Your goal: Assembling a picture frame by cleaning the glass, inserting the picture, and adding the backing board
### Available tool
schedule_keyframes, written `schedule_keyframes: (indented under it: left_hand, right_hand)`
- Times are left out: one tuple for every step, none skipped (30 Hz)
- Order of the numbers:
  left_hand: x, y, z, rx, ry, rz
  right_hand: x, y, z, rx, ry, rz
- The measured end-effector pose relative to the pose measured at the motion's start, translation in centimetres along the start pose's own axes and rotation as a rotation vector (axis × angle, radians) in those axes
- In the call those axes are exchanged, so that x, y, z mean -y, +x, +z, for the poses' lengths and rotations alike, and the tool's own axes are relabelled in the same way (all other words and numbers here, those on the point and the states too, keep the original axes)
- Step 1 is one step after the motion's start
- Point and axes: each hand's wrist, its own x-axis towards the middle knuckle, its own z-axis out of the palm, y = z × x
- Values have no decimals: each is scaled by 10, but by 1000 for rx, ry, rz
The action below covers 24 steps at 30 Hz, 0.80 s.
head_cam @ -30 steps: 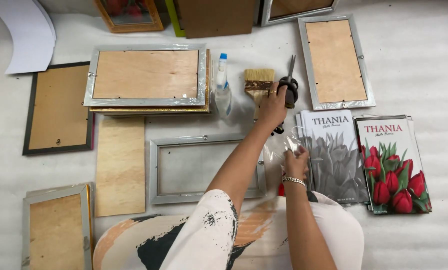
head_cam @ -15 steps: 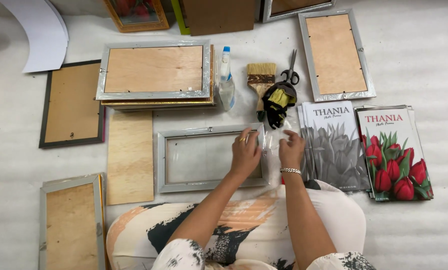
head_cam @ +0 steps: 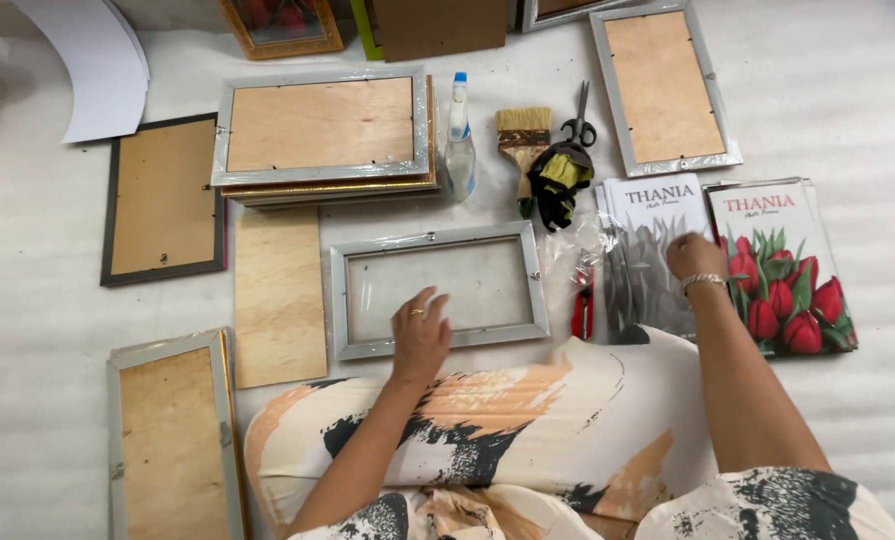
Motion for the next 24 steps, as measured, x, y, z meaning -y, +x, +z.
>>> schedule_keyframes:
  left_hand:
    - [6,-7,10,-2,-7,2]
    - [11,-15,21,-12,-11,-95]
    - [17,-22,31,-17,-16,-187]
    - [14,-18,28,-14,-23,-180]
    - [12,-13,24,-25,-36,-221]
    - [9,-9,20,-36,-49,-261]
    - [12,-9,21,-34,-51,-255]
    - [14,-9,21,-37,-57,-279]
    - [15,-9,22,-41,-63,-308]
    - [15,-10,21,-41,-66,-305]
    - [15,-11,20,-21,-70,-327]
    - [15,-12,19,0,-74,-350]
    - [14,-11,19,3,-75,-349]
    - [12,-11,19,12,-66,-348]
    - [11,-8,19,20,-58,-346]
    - [11,-7,22,22,-60,-344]
    - [11,-7,24,18,-47,-358]
    - [12,-7,26,14,-33,-372]
    - [13,-8,30,16,-34,-369]
    - [14,-9,32,19,-37,-366]
    - [17,-9,34,18,-38,-365]
    - [15,-8,31,16,-37,-363]
    - [13,-7,28,16,-38,-360]
    - [12,-7,26,16,-39,-357]
  right_hand:
    - [-8,-2,13,-5,-4,4]
    - [-16,-4,26,40,-17,27]
    - [-25,-8,41,88,-28,54]
    - [-18,-21,23,86,-30,64]
    - [-7,-34,5,17,60,164]
    - [3,-46,-13,-53,150,265]
    - [0,-47,-18,-54,152,272]
    - [-3,-47,-23,-99,130,323]
    - [-6,-46,-29,-143,105,371]
    - [2,-62,-47,-145,105,375]
    - [12,-78,-65,-83,111,450]
    - [22,-93,-82,-20,116,525]
    - [12,-86,-68,-18,116,528]
    - [1,-78,-54,52,169,571]
    - [-9,-70,-41,120,222,615]
    - [-8,-66,-44,119,222,619]
    - [-7,-63,-46,137,126,530]
    - [-6,-60,-47,154,32,441]
    - [-10,-56,-39,155,32,445]
    - [-13,-52,-31,113,-37,408]
    - [-13,-46,-23,69,-104,366]
    - [-15,-40,-19,68,-101,367]
    - [-18,-35,-15,-27,-81,365]
    - [-21,-30,-11,-121,-62,364]
